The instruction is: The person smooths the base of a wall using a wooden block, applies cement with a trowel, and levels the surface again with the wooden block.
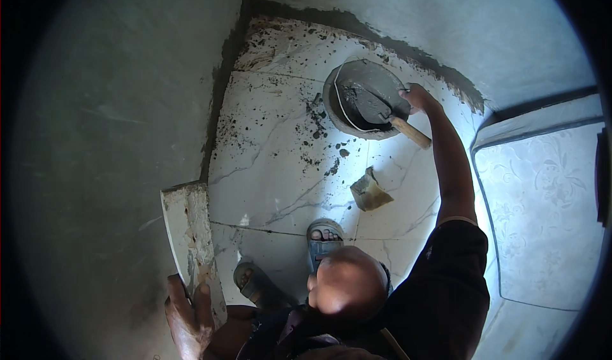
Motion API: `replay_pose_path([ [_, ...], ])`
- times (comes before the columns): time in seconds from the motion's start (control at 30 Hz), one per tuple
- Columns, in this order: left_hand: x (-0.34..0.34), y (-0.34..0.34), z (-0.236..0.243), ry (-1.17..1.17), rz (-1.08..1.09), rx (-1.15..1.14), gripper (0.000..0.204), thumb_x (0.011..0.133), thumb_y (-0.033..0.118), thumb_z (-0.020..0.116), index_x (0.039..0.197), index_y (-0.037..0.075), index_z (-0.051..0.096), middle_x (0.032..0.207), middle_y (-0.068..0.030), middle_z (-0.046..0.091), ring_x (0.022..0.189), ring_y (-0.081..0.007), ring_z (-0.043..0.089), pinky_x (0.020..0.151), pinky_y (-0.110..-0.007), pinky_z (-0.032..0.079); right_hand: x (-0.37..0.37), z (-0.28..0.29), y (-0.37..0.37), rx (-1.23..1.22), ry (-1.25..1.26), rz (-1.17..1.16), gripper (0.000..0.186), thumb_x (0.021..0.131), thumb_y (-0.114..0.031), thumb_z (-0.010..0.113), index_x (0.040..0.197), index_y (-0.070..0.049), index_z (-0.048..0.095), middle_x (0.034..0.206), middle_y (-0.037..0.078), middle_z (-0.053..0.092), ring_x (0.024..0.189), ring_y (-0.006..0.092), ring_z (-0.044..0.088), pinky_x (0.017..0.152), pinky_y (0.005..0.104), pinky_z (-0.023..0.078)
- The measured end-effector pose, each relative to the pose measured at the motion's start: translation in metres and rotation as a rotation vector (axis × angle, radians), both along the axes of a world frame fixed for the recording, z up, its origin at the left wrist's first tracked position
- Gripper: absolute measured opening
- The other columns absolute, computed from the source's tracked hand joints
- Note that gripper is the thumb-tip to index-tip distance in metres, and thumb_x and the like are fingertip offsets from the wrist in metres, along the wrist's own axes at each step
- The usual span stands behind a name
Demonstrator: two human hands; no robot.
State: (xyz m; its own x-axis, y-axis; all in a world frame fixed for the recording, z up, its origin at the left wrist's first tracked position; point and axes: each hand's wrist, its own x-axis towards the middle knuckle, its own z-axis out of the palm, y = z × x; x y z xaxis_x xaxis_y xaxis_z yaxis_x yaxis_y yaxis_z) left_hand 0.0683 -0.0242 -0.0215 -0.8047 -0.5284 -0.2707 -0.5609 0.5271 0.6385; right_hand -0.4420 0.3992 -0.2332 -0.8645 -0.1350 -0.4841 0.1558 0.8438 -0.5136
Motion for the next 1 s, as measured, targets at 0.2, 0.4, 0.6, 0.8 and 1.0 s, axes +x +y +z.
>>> replay_pose_path([
  [0.2, 0.006, -0.004, -0.01, -0.078, 0.008, 0.012, 0.05, 0.093, 0.014, 0.058, 0.136, -0.007, 0.042, 0.103, -0.0284, 0.065, 0.086, -0.035, 0.064, 0.078, -0.042, 0.049, 0.002, -0.015, 0.042, -0.242, -0.129, -0.238, 0.042, 0.092, -0.03, 0.066, 0.119, 0.0, 0.057, 0.092, 0.012, 0.058, 0.075, 0.0239, 0.062, 0.066, 0.0462, 0.062],
  [0.4, -0.002, -0.002, -0.012, -0.104, 0.023, -0.146, 0.048, 0.093, 0.016, 0.059, 0.134, -0.006, 0.044, 0.102, -0.0292, 0.063, 0.087, -0.0371, 0.061, 0.08, -0.043, 0.048, -0.001, -0.035, 0.148, -0.145, 0.009, -0.4, 0.025, 0.093, -0.021, 0.062, 0.106, 0.0, 0.061, 0.09, 0.01, 0.06, 0.072, 0.0187, 0.062, 0.066, 0.0404, 0.061],
  [0.6, -0.044, -0.002, -0.001, -0.219, 0.025, 0.045, 0.031, 0.092, 0.017, 0.059, 0.114, -0.002, 0.048, 0.083, -0.0242, 0.061, 0.07, -0.0403, 0.06, 0.065, -0.044, 0.046, 0.004, -0.008, 0.221, -0.083, -0.163, -0.62, 0.045, 0.094, -0.043, 0.053, 0.118, -0.004, 0.061, 0.098, 0.011, 0.067, 0.085, 0.0302, 0.067, 0.078, 0.047, 0.055],
  [0.8, -0.076, -0.004, -0.022, -0.207, -0.131, -0.005, 0.029, 0.094, 0.017, 0.061, 0.112, -0.003, 0.049, 0.081, -0.0189, 0.061, 0.068, -0.0251, 0.054, 0.065, -0.037, 0.043, 0.085, 0.107, 0.044, -0.335, 0.683, 0.058, 0.041, 0.103, -0.028, 0.046, 0.127, 0.002, 0.058, 0.12, 0.013, 0.064, 0.11, 0.0228, 0.062, 0.093, 0.0344, 0.051],
  [1.0, -0.13, 0.002, -0.059, 0.101, -0.057, 0.157, 0.032, 0.092, 0.018, 0.066, 0.113, -0.003, 0.052, 0.07, -0.0189, 0.058, 0.061, -0.0301, 0.059, 0.058, -0.041, 0.046, 0.23, 0.118, -0.212, -0.907, -0.357, 0.728, 0.077, 0.092, -0.024, 0.066, 0.151, 0.001, 0.023, 0.144, 0.027, 0.041, 0.126, 0.0327, 0.052, 0.1, 0.0425, 0.049],
])
